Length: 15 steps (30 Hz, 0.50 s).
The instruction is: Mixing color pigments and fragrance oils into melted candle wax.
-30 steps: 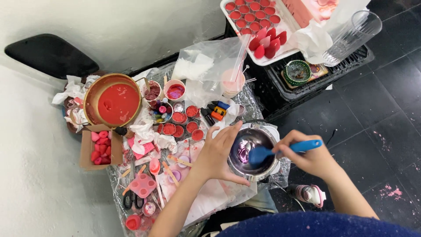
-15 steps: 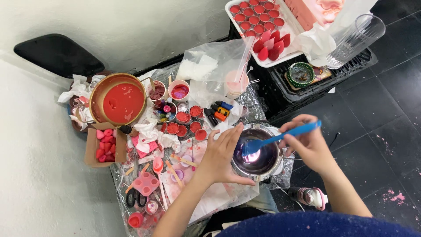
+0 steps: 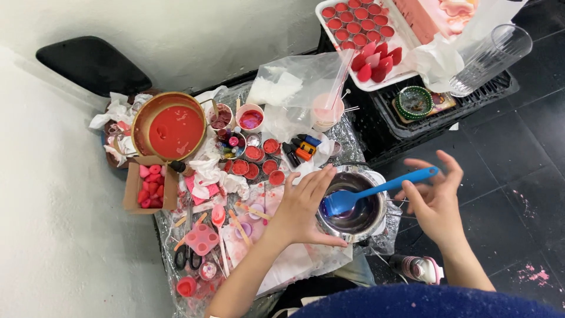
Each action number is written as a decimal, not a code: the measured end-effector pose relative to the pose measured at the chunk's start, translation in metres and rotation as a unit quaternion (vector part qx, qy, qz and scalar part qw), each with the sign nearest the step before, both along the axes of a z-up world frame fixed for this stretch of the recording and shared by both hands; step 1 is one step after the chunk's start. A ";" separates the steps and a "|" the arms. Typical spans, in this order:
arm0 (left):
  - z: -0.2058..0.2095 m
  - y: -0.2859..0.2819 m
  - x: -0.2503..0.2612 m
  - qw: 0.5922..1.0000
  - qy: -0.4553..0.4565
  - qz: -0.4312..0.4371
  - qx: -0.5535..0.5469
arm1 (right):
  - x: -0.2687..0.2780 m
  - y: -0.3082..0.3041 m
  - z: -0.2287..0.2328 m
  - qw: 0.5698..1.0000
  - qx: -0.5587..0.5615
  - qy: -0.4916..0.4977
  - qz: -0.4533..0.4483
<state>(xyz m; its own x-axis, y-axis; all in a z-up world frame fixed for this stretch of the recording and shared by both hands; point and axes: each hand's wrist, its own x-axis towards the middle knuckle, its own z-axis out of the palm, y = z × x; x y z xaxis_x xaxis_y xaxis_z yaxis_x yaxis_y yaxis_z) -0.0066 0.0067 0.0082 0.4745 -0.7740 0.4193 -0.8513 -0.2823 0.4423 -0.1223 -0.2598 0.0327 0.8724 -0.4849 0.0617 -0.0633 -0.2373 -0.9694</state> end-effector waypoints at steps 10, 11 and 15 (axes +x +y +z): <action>-0.001 0.000 0.004 1.000 0.000 -0.001 -0.013 | -0.006 0.041 0.014 0.812 -0.571 -0.118 0.010; 0.000 0.001 0.004 1.000 0.002 -0.004 -0.021 | -0.002 0.042 0.016 0.811 -0.572 -0.098 0.069; -0.007 0.008 0.016 0.999 0.026 0.005 -0.030 | 0.014 0.047 0.030 0.815 -0.542 -0.097 0.182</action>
